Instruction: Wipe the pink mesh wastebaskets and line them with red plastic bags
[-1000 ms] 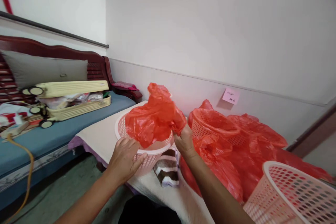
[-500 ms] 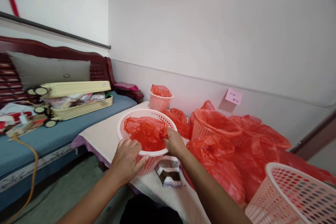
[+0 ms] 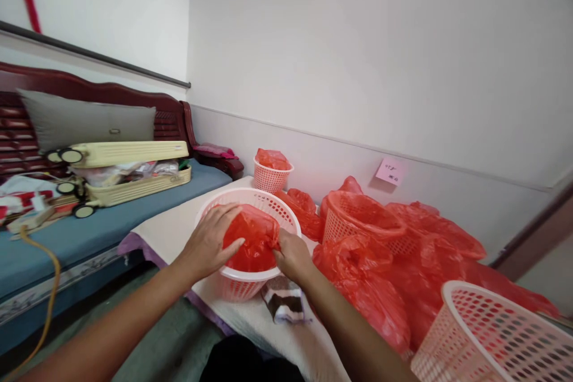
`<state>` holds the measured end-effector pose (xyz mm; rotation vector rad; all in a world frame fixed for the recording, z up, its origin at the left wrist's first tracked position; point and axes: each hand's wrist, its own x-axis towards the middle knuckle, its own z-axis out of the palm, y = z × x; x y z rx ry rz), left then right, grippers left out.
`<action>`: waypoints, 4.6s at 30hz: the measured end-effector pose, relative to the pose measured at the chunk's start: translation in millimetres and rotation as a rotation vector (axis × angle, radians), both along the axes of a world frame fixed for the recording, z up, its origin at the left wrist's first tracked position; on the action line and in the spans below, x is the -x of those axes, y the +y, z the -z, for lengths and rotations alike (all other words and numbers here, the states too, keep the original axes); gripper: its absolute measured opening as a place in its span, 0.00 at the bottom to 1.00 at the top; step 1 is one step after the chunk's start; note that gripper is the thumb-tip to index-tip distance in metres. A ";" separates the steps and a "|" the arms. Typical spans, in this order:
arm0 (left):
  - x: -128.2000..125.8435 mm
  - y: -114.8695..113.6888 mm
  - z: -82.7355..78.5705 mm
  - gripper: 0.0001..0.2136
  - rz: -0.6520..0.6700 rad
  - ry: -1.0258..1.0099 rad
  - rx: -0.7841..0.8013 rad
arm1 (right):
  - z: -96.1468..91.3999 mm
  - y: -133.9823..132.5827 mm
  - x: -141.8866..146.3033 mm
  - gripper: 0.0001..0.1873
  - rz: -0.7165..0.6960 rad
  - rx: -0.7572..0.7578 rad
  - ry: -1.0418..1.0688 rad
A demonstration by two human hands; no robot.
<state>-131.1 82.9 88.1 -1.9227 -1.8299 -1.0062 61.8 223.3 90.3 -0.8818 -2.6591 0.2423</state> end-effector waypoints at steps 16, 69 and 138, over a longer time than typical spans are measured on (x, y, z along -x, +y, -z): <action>25.3 32.3 -1.4 0.06 -0.094 -0.159 0.271 | -1.3 20.9 20.3 0.15 -0.050 -0.025 0.044; 28.9 37.9 3.0 0.12 -0.222 -0.168 0.355 | -6.2 16.4 18.0 0.15 -0.023 -0.062 0.044; 37.0 30.6 -5.3 0.20 0.104 -0.606 0.239 | 7.3 54.3 28.2 0.13 0.222 0.225 0.863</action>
